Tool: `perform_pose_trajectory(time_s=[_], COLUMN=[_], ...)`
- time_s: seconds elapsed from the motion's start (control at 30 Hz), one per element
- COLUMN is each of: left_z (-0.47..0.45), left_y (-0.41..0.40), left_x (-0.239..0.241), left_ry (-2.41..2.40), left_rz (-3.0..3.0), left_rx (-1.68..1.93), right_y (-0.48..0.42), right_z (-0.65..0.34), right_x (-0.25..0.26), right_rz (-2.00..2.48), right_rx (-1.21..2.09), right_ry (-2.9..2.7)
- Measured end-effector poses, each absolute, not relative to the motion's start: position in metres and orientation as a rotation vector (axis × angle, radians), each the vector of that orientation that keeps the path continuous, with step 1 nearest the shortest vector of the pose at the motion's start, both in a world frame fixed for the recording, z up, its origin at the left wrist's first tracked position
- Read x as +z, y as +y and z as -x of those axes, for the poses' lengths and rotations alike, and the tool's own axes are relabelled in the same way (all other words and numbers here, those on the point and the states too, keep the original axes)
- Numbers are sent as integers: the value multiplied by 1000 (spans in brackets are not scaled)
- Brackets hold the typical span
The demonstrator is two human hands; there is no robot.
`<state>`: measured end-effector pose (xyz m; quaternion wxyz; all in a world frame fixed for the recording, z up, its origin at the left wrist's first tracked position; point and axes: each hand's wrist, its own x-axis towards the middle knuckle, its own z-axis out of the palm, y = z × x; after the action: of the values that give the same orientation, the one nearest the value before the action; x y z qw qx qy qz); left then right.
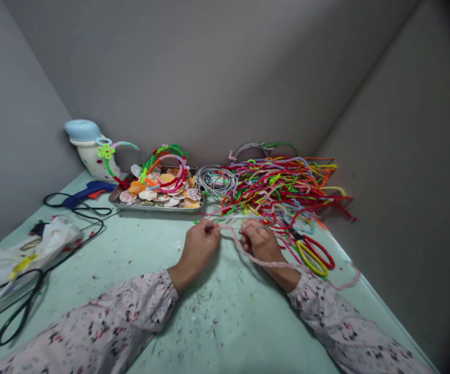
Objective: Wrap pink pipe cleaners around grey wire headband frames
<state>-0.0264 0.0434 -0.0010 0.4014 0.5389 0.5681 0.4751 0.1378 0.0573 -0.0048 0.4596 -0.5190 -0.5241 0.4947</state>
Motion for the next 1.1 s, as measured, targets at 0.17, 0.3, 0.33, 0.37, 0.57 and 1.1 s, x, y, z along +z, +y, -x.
perform_pose_trajectory(time_s=[0.17,0.3,0.33,0.37,0.57,1.1], left_z=[26,26,26,26,27,27], left_y=[46,47,48,48,49,47], left_x=[-3,-4,-4,-5,-7,-3], left_ry=[1498,1517,1517,1515,1485,1460], left_rz=[-1362,-1381,-1383,-1387,-1404,-1349], left_rx=[1114,1083,1084,1087,1084,1087], right_y=[57,56,55,55,53,58], right_z=[-139,-138,-138,-137,-135,-137], right_x=[-6,-6,-6,-5,1,-1], right_rz=[1280,1302,1304,1305,1323,1344], right_rx=[1179,1131,1120,1112,1084,1159], right_ry=[-1323,-1341,-1348,-1355,-1388,-1344])
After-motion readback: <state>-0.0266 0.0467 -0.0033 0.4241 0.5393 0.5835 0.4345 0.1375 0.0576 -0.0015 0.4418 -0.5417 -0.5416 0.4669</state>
